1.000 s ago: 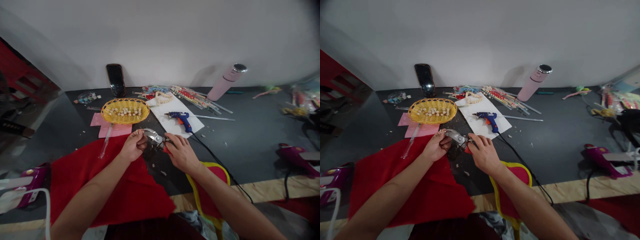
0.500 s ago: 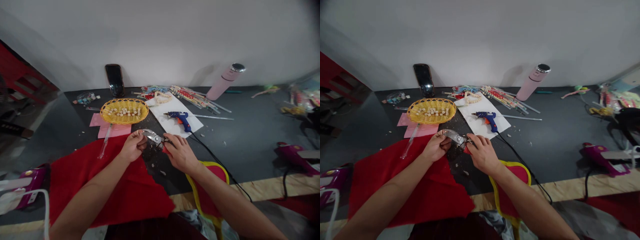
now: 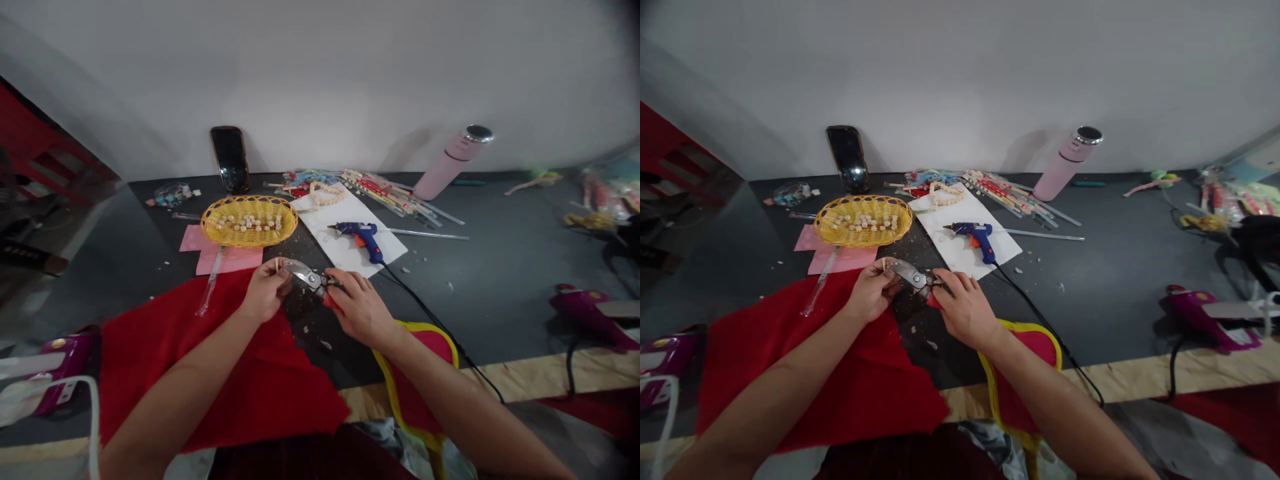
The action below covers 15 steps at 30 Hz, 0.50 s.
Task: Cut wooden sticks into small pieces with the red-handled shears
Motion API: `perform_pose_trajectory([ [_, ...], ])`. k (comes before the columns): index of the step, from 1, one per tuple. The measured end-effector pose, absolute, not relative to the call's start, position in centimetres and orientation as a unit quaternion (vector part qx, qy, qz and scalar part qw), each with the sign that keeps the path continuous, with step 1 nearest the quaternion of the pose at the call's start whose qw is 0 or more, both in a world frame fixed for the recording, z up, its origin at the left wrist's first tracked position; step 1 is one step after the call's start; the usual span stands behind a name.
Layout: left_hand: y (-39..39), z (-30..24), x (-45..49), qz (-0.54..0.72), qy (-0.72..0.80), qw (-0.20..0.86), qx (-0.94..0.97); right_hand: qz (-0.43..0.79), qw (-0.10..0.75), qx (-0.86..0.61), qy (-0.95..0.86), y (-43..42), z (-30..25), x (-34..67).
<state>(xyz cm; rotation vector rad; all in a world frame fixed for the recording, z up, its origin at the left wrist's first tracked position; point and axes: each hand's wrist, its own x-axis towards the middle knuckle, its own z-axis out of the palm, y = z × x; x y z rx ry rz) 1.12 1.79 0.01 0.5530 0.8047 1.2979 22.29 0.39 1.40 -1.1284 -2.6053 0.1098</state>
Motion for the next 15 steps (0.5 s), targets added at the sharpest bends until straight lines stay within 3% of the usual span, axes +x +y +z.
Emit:
perform_pose_trajectory([
  [15, 1.66, 0.17, 1.42, 0.579, 0.384, 0.674, 0.253, 0.024, 0.153, -0.388, -0.909, 0.35, 1.05, 22.55],
])
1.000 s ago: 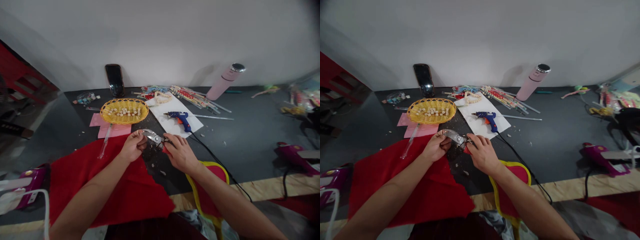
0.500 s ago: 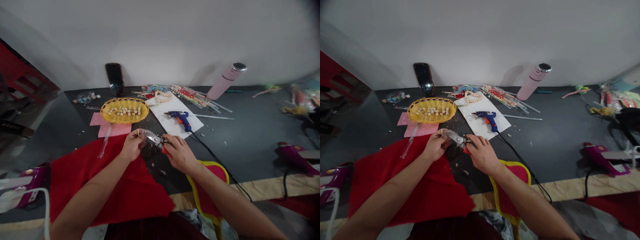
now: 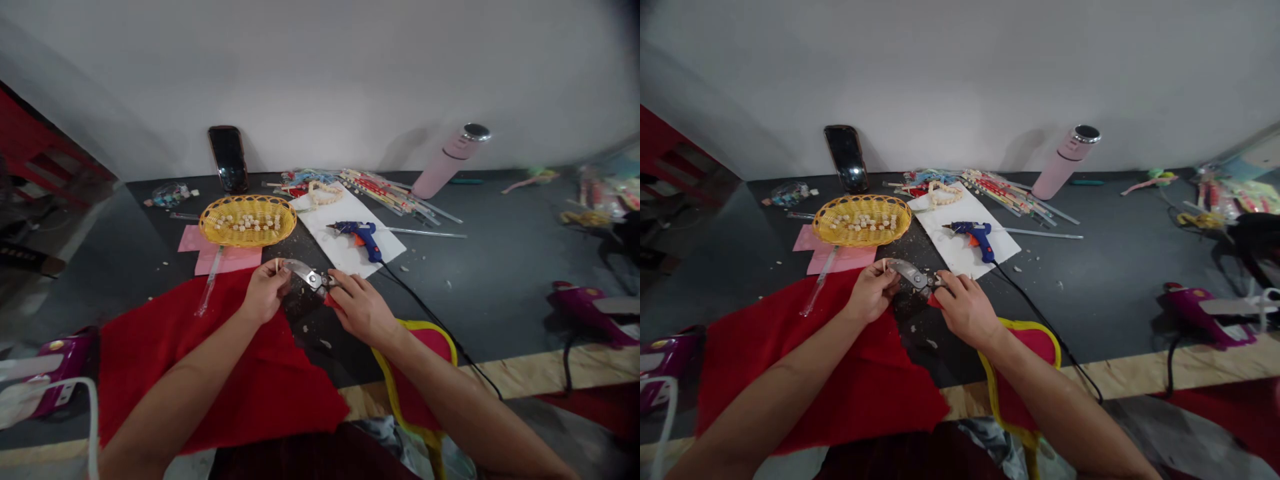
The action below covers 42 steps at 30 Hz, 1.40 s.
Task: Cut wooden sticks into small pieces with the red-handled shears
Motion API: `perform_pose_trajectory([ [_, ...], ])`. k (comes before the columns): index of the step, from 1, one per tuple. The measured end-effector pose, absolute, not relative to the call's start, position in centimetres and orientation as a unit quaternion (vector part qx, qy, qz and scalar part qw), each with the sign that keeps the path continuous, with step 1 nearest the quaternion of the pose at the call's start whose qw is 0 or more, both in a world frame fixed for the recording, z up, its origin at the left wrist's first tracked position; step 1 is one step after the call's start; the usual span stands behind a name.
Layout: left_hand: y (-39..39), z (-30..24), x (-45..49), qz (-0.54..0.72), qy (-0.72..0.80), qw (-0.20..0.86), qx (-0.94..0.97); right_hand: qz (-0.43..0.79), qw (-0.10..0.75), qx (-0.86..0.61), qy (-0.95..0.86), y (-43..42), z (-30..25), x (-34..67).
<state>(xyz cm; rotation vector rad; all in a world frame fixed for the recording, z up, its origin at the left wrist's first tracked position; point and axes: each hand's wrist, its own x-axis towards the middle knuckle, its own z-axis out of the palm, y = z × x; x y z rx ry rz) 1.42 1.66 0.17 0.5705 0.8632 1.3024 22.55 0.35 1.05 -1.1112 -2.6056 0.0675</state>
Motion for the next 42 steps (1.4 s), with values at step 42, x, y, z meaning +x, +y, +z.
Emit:
perform_pose_trajectory([
  [42, 1.7, 0.5, 1.4, 0.561, 0.387, 0.68, 0.27, 0.083, 0.176, -0.371, -0.908, 0.4, 1.6, 22.9],
])
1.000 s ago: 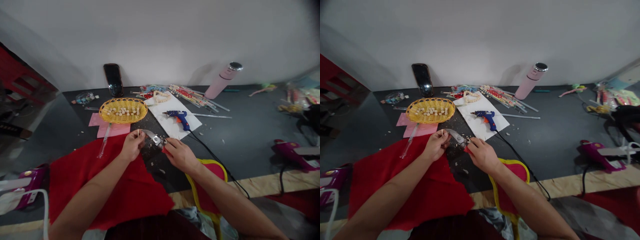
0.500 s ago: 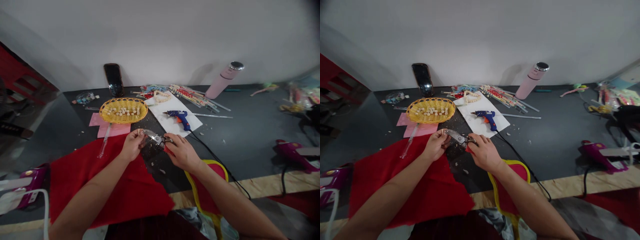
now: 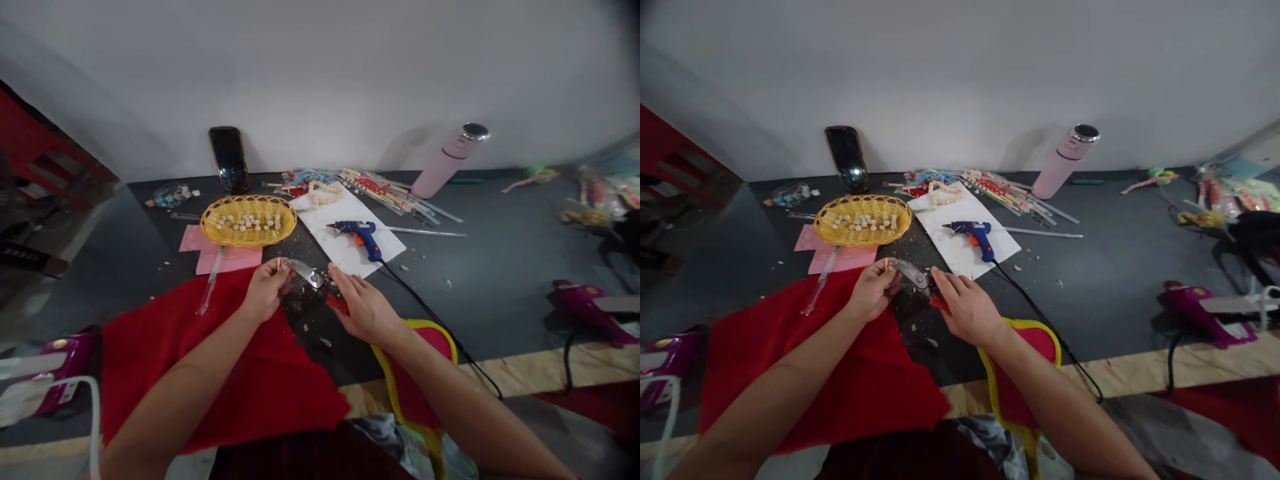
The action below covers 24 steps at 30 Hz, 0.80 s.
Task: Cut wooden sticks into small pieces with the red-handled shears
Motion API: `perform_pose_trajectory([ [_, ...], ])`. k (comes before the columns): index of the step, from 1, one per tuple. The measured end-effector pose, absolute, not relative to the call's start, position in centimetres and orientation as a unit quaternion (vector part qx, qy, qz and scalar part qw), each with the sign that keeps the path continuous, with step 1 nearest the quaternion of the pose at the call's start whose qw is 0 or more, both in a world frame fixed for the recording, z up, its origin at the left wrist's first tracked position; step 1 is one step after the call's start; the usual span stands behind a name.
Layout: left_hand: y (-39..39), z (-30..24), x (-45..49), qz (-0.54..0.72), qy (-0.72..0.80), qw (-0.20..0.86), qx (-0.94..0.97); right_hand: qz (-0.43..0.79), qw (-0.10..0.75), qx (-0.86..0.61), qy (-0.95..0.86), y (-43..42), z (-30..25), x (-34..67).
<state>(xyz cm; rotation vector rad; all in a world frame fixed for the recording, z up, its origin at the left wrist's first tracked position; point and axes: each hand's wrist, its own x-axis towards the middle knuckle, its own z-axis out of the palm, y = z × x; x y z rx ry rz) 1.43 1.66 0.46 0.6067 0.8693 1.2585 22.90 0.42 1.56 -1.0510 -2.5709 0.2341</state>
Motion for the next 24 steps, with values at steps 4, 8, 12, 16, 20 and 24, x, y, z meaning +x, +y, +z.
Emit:
perform_pose_trajectory([
  [4, 1.5, 0.3, 1.5, 0.562, 0.395, 0.674, 0.271, 0.086, 0.152, -0.374, -0.911, 0.3, 1.7, 22.7],
  [8, 1.4, 0.2, 1.5, 0.563, 0.406, 0.668, 0.267, 0.081, 0.139, -0.391, -0.906, -0.1, 1.5, 22.4],
  [12, 1.6, 0.2, 1.5, 0.557, 0.408, 0.668, 0.276, 0.08, 0.128, -0.417, -0.896, -0.3, 1.2, 22.5],
  [16, 1.7, 0.4, 1.4, 0.556, 0.403, 0.665, 0.292, 0.075, 0.154, -0.452, -0.875, 0.3, 1.0, 23.0],
  [20, 1.8, 0.4, 1.4, 0.558, 0.392, 0.664, 0.308, 0.079, 0.215, -0.489, -0.842, 0.9, 0.9, 23.3],
  [24, 1.7, 0.5, 1.5, 0.564, 0.402, 0.655, 0.302, 0.083, 0.218, -0.473, -0.85, 1.0, 0.9, 23.3],
])
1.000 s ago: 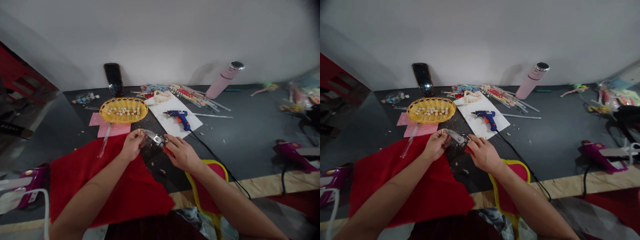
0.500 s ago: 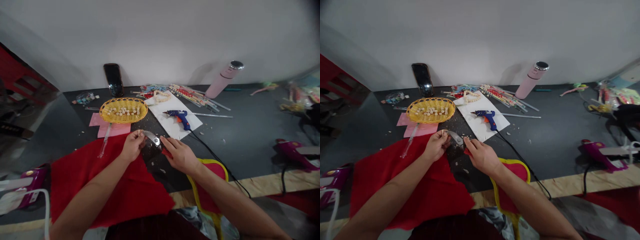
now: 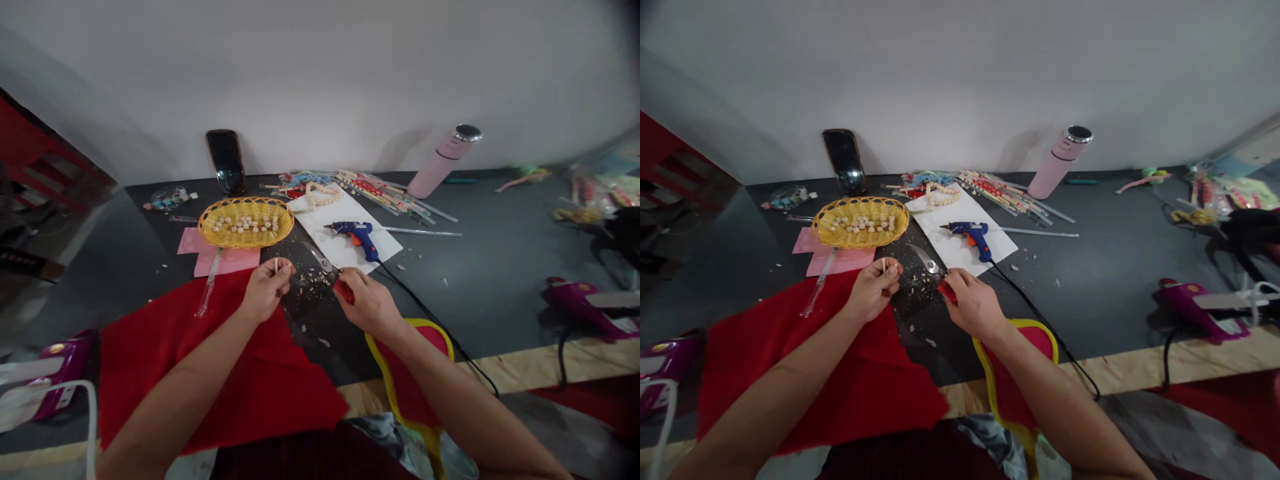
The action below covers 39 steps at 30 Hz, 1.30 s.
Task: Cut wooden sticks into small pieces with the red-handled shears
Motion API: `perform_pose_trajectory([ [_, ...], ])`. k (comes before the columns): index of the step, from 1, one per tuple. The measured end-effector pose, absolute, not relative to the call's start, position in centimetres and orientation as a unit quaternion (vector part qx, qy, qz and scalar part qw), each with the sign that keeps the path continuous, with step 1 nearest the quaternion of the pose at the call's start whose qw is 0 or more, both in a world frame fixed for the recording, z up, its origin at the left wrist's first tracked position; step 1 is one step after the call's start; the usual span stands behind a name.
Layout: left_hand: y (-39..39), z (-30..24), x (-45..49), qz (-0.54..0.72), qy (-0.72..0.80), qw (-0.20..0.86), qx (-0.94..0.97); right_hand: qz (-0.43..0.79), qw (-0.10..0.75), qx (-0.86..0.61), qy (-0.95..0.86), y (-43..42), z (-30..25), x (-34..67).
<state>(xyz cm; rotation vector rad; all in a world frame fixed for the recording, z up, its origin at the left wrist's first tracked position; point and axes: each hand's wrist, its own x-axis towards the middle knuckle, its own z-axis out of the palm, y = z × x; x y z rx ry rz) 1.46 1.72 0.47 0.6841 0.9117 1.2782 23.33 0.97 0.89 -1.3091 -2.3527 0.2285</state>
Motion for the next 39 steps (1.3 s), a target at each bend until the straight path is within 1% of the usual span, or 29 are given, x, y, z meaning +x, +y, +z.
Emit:
perform_pose_trajectory([
  [5, 1.7, 0.5, 1.5, 0.564, 0.414, 0.651, 0.293, 0.097, 0.212, -0.433, -0.871, 0.6, 1.3, 23.3],
  [14, 2.0, 0.1, 1.2, 0.599, 0.415, 0.635, 0.258, 0.042, 0.117, -0.401, -0.908, 0.2, 2.1, 22.9],
  [20, 2.0, 0.0, 1.4, 0.608, 0.427, 0.619, 0.253, 0.028, 0.126, -0.401, -0.907, 0.1, 1.9, 22.8],
  [32, 2.1, 0.0, 1.4, 0.601, 0.452, 0.608, 0.256, 0.048, 0.157, -0.376, -0.912, 0.1, 2.1, 22.6],
  [39, 1.9, -0.2, 1.4, 0.6, 0.455, 0.606, 0.258, 0.037, 0.134, -0.393, -0.909, -0.3, 1.6, 22.2],
])
